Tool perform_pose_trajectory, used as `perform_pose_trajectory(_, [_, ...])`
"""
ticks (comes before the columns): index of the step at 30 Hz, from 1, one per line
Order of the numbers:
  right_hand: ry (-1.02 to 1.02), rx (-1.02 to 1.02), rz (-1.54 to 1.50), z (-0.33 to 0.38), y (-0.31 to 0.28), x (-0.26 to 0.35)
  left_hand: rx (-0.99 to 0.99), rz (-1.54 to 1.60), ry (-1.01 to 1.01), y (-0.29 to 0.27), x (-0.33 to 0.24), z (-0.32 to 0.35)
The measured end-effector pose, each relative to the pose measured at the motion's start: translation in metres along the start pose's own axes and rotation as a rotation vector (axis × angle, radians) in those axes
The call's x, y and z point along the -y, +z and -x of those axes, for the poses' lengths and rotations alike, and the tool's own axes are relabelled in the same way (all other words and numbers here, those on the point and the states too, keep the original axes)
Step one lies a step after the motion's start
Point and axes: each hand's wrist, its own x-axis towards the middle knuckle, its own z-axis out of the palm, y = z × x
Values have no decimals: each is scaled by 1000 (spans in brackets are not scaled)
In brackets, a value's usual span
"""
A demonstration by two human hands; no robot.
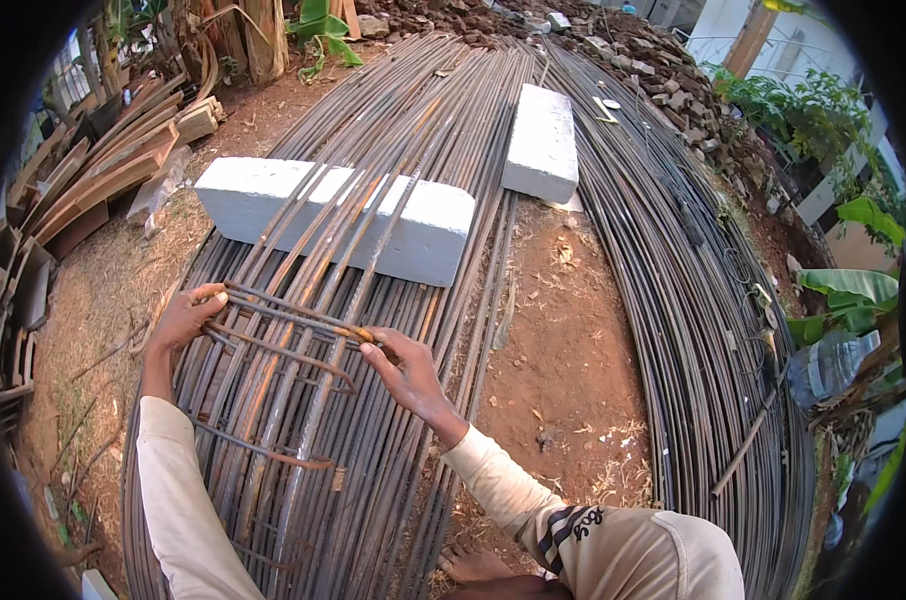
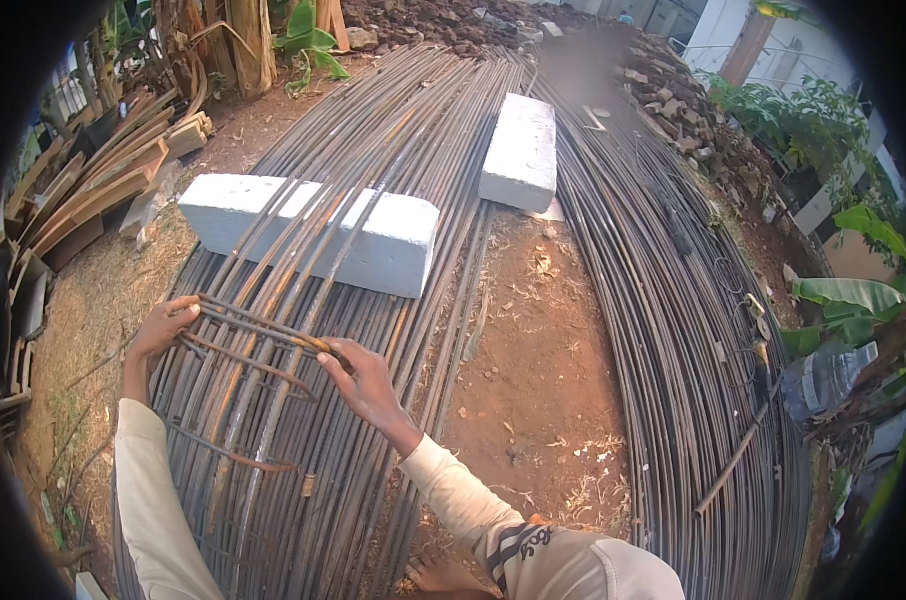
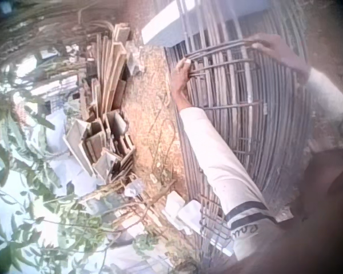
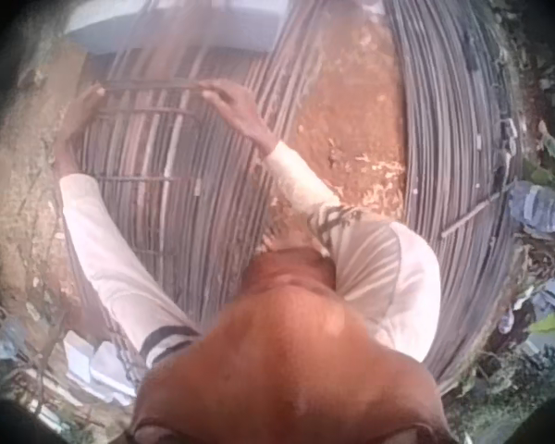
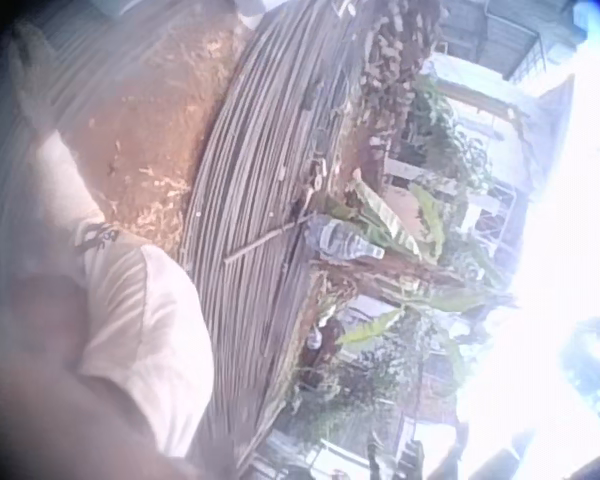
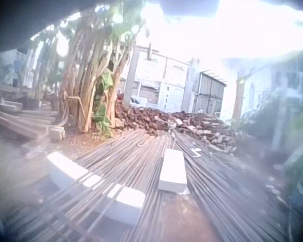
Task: The person picks up U-shaped metal rods, stacks them, and places them onto a larger grid of parallel rods. They adjust the placement of the U-shaped pieces to align with the grid structure.
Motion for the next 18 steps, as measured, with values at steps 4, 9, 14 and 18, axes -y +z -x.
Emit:
perform_pose_trajectory(4, [-42,-44,43,0,-18,-12,-13,20,75,22,-9,-11])
perform_pose_trajectory(9, [156,-85,-167,-30,-17,-39,-15,-60,143,37,-27,-48])
perform_pose_trajectory(14, [128,-126,-257,-62,-21,-49,-91,-190,261,35,-34,-87])
perform_pose_trajectory(18, [149,-46,-293,-58,-27,-51,-58,-123,233,35,-29,-92])
